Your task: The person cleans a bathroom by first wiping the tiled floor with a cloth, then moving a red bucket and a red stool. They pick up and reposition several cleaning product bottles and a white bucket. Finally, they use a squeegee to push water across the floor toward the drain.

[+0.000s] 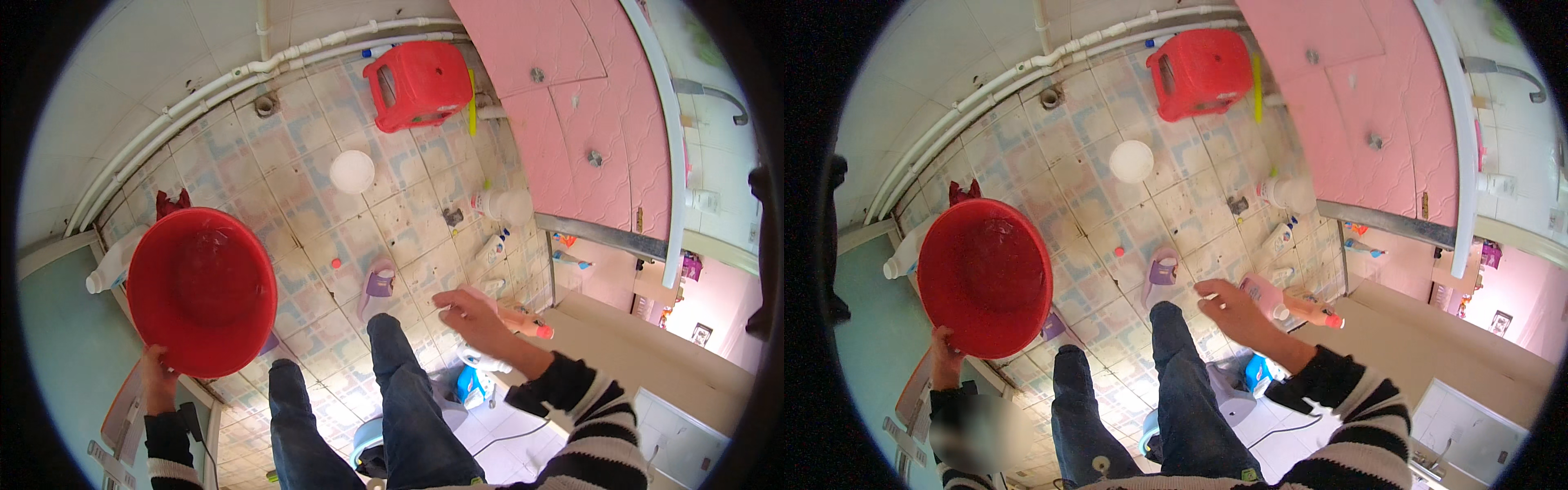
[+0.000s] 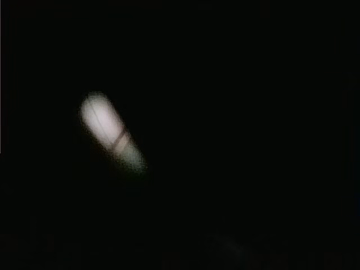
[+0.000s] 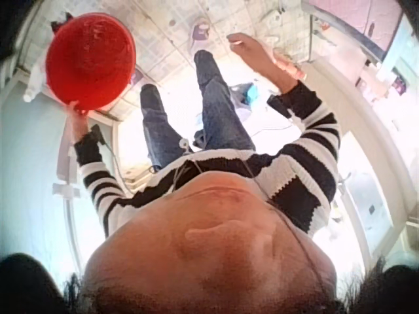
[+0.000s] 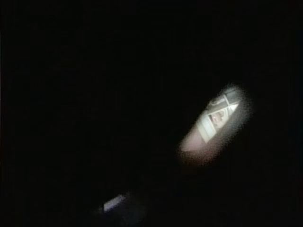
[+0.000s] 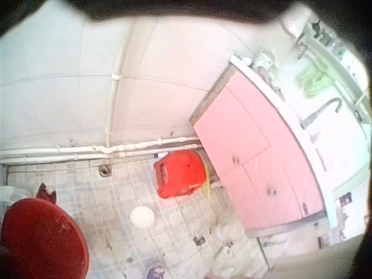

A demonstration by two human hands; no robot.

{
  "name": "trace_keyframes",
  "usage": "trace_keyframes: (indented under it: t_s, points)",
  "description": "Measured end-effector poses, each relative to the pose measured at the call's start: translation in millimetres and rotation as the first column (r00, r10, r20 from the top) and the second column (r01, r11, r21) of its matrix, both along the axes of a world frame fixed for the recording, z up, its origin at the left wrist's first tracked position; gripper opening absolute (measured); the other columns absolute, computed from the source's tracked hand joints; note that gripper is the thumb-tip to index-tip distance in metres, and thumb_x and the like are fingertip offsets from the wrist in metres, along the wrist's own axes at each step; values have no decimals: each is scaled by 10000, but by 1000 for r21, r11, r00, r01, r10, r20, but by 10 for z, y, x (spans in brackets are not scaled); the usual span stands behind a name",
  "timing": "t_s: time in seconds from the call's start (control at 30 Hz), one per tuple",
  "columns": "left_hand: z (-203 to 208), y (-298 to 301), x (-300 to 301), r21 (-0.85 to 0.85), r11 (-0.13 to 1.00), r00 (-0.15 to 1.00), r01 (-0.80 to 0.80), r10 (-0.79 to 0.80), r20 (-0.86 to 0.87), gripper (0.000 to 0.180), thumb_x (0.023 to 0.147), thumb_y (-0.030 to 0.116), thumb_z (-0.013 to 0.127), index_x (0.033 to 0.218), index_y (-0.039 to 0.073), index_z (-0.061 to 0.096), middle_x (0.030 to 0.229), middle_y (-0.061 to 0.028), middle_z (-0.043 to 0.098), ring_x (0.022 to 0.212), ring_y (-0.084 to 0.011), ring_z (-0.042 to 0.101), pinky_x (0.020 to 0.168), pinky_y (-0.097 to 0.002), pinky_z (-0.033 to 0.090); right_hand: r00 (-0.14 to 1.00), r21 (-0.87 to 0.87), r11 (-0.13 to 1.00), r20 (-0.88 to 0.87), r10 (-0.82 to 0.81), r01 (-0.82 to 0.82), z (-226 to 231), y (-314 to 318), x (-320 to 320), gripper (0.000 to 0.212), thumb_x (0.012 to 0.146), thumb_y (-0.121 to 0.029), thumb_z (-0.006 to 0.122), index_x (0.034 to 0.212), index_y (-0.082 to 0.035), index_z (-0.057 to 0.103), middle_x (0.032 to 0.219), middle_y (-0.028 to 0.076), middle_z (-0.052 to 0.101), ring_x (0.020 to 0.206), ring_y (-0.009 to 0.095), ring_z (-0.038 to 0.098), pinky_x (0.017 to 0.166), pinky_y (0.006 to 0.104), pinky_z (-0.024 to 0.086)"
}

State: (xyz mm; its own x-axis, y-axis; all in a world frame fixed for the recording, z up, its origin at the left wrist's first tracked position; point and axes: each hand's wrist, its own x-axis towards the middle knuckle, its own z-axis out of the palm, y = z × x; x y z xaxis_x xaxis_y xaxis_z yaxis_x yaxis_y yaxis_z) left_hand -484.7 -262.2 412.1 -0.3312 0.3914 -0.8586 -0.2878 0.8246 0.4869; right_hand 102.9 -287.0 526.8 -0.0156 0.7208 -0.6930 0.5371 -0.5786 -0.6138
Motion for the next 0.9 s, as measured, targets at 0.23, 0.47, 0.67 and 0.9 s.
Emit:
trace_keyframes:
  t_s: [0.23, 0.47, 0.67, 0.9]
  points:
    - [446, 523, 1325, 84, 975, 978, 204, -207, 26, 512, 749, 114, 589, 1188, 103, 325, 980, -90, 539, 874, -222, 577, 689, -388, 535, 712, -486, 797, -410, -571, 359, -1039, -393, -1213, 534, 928, -348, 622, 1363, -124, 409, 1213, 40, 553, 1076, 169, 561, 801, 349, 483]
    - [428, 459, 2350, -48, 986, 984, 160, -163, -65, 547, 698, 2, 612, 1143, 90, 307, 966, -128, 536, 779, -229, 569, 652, -392, 534, 76, -654, 251, -283, -956, 713, -1327, -227, -1756, 762, 882, -440, 647, 1444, -195, 193, 1272, 110, 500, 1097, 268, 541, 834, 450, 504]
    - [440, 486, 3235, -21, 975, 974, 222, -220, 46, 608, 739, 77, 700, 1197, 79, 300, 1026, -119, 541, 861, -226, 573, 719, -421, 541, 10, -570, 223, -353, -936, 791, -1493, -462, -997, 597, 887, -365, 622, 1399, -245, 340, 1190, 61, 564, 951, 232, 607, 779, 414, 538]
    - [189, 829, 4577, 67, 957, 919, 283, -290, 268, 375, 849, 135, 675, 1198, 48, 568, 1110, -88, 622, 977, -256, 608, 757, -456, 540, 3, -487, 200, -376, -926, 850, -1572, -219, 463, 366, 896, -354, 589, 1181, -134, 518, 958, 118, 647, 769, 220, 648, 594, 319, 563]
